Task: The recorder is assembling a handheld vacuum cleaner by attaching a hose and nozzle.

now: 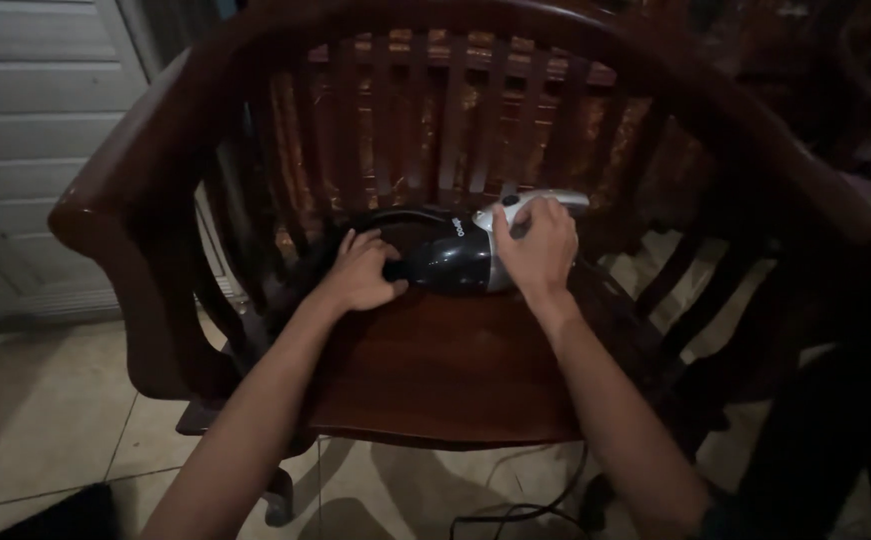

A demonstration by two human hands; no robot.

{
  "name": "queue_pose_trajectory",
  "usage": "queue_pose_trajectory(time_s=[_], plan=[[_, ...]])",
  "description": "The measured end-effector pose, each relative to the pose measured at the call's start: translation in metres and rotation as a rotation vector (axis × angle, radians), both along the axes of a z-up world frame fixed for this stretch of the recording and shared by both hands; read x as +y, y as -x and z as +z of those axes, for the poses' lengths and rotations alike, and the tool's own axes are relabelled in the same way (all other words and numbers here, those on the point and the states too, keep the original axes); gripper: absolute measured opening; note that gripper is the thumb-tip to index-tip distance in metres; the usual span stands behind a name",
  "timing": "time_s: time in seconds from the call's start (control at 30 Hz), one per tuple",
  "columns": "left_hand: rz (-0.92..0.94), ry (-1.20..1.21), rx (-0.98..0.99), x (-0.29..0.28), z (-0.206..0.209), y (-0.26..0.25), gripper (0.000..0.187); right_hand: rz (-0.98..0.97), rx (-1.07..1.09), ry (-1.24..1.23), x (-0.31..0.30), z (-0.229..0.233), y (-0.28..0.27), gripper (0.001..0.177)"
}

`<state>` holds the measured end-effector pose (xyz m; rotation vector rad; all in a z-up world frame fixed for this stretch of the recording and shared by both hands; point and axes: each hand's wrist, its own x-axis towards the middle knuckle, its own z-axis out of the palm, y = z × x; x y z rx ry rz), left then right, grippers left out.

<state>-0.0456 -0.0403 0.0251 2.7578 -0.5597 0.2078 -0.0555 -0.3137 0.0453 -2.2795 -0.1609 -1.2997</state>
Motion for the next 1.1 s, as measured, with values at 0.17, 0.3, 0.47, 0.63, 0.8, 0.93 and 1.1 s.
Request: queue_pose_trajectory(time_s=[0.17,0.3,0.47,0.63,0.8,0.93,1.1], plan=[[0.025,0.023,0.056,-0.003,-0.003,0.002,0.068,-0.037,0.186,-0.061,0.000,0.006,0.002,0.054],[0.026,-0.026,0.043,-0.011,-0.001,0.015,0.063,0.091,0.168,-0.030,-0.007,-0.012,-0.024,0.064],[0.120,0.053,0.101,-0.018,-0.002,0.014,0.065,-0.004,0.158,-0.027,-0.020,-0.026,-0.044,0.072],[0.217,0.475,0.099,-0.014,-0.006,0.001,0.085,-0.016,0.265,-0.109,-0.023,-0.009,-0.029,0.064],[0.168,1.040,0.593,-0.012,-0.022,-0.006,0.093,0.003,0.071,0.006,-0.057,-0.043,-0.067,0.065],[0.061,1.298,0.754,-0.020,-0.010,0.016,0.077,0.030,0.215,-0.018,-0.039,-0.013,-0.033,0.060],[0.157,1.461,0.701,-0.026,-0.015,0.010,0.082,0.027,0.210,0.001,-0.042,-0.017,-0.040,0.063]])
